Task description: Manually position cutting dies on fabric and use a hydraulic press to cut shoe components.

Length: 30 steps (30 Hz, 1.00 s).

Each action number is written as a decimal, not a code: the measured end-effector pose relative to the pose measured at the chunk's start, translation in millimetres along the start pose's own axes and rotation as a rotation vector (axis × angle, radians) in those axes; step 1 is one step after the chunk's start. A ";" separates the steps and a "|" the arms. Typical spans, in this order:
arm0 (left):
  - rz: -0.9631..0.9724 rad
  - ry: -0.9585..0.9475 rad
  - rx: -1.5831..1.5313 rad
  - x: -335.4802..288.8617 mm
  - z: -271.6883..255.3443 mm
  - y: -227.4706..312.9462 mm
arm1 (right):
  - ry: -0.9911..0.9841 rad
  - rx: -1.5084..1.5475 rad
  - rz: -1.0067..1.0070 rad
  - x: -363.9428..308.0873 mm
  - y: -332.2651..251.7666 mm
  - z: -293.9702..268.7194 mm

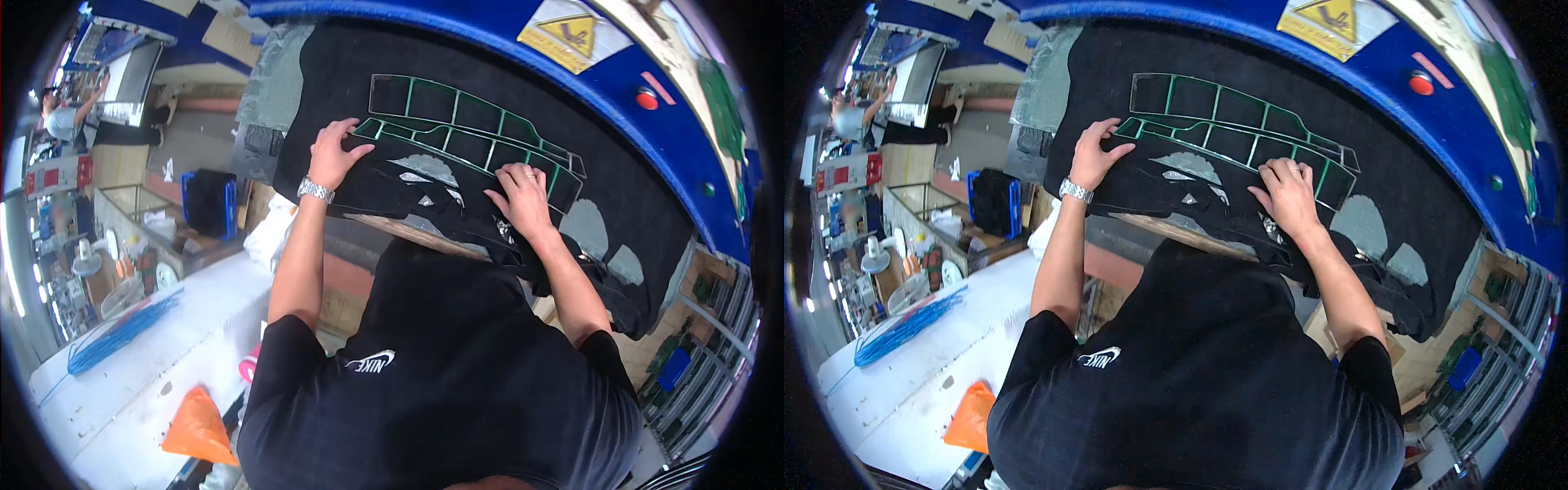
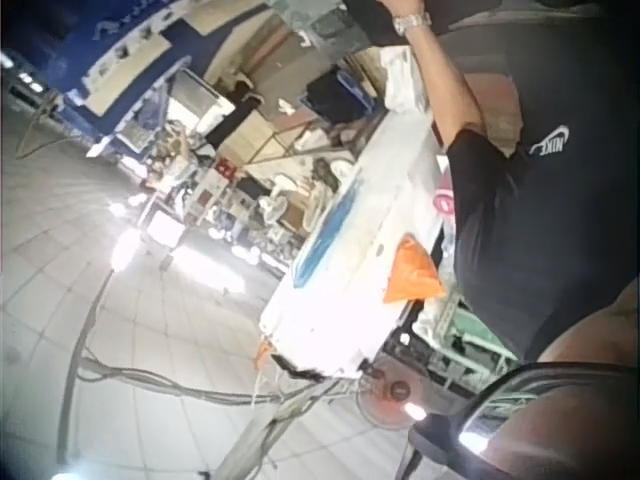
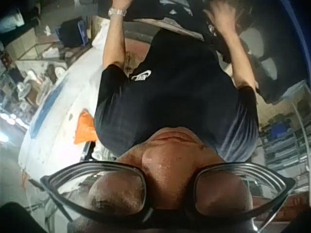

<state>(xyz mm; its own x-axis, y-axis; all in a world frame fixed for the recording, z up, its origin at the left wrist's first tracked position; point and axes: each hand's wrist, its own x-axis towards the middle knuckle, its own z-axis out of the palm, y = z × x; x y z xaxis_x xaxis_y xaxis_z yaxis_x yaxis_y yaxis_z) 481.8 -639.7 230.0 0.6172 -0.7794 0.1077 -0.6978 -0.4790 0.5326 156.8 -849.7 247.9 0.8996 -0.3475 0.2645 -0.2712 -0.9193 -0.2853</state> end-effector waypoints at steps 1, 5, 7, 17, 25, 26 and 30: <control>-0.043 -0.105 -0.057 -4.8 3.6 -5.2 | -0.026 0.019 -0.004 -4.0 4.0 7.3; -0.109 -0.041 -0.085 -24.7 9.2 -4.6 | -0.075 0.152 -0.026 -10.1 2.7 -0.4; -0.101 -0.046 -0.050 -27.6 7.5 -0.5 | -0.075 0.214 0.000 -4.5 -1.8 -16.9; -0.002 0.047 -0.036 -21.6 53.5 65.3 | -0.007 0.385 0.045 -1.7 -6.7 -32.5; -0.273 -0.453 -1.132 -51.5 59.1 96.6 | -0.033 0.425 0.040 -3.3 -8.3 -38.8; -0.327 -0.442 -1.061 -55.6 58.6 97.4 | -0.032 0.434 0.044 -3.1 -8.3 -39.0; -0.371 -0.420 -1.309 -79.8 23.7 105.0 | -0.026 0.418 0.063 -4.6 -7.9 -37.8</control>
<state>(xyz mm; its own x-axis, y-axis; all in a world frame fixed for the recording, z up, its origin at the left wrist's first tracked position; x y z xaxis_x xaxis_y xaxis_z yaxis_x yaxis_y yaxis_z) 350.6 -637.4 257.4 0.3735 -0.8640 -0.3376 0.4546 -0.1467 0.8785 141.9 -847.8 283.8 0.8955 -0.3912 0.2123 -0.1691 -0.7403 -0.6507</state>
